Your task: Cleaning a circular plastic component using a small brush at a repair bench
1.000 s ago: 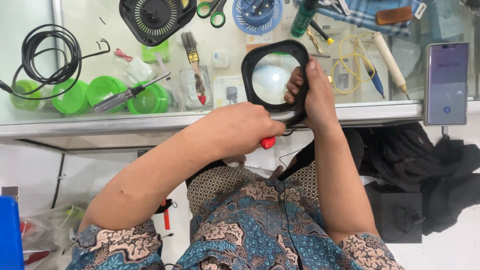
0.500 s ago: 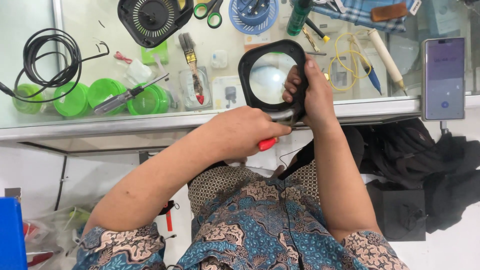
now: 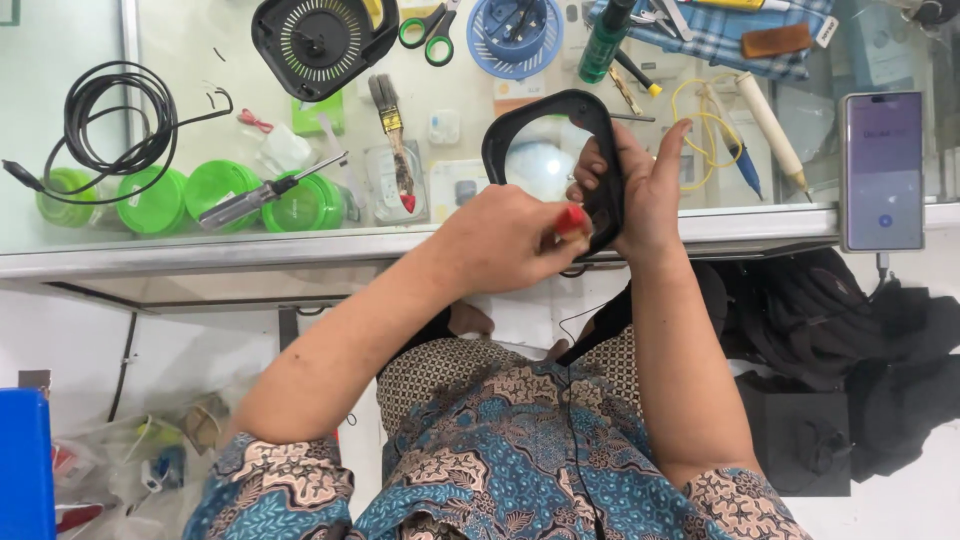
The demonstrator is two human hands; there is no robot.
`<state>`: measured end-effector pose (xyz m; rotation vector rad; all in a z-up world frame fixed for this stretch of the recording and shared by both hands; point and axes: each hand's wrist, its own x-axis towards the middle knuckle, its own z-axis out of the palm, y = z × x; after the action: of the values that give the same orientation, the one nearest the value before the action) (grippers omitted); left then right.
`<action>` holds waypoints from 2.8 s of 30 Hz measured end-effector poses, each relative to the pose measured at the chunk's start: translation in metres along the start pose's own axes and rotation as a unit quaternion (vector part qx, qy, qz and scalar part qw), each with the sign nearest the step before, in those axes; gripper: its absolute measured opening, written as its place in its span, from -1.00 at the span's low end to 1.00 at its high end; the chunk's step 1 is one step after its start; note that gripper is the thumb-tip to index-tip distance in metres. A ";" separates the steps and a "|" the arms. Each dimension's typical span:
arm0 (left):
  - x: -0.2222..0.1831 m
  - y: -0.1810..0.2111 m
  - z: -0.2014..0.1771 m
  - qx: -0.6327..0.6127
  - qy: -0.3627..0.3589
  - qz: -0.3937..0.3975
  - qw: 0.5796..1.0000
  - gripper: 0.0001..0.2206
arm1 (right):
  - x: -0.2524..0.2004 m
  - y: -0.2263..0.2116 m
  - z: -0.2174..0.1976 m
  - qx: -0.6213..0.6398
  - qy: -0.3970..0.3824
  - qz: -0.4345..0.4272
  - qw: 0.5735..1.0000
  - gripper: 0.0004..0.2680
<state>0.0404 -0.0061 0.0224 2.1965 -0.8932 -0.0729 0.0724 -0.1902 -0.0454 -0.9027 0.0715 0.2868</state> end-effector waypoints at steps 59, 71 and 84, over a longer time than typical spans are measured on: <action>-0.058 0.004 0.019 0.300 0.067 0.081 0.948 -0.51 | 0.004 0.020 -0.026 -0.137 -0.039 -0.034 0.989 -0.86; -0.040 0.013 0.001 0.268 0.008 0.032 0.963 -0.57 | 0.004 0.020 -0.024 -0.132 -0.034 -0.028 0.990 -0.85; -0.020 0.039 -0.034 0.208 -0.101 -0.005 0.973 -0.87 | 0.002 0.018 -0.020 -0.139 -0.029 -0.027 0.990 -0.85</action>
<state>0.0132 0.0090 0.0685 2.6175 -1.0875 -0.1260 0.0708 -0.1952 -0.0718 -1.1707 -0.0474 0.2759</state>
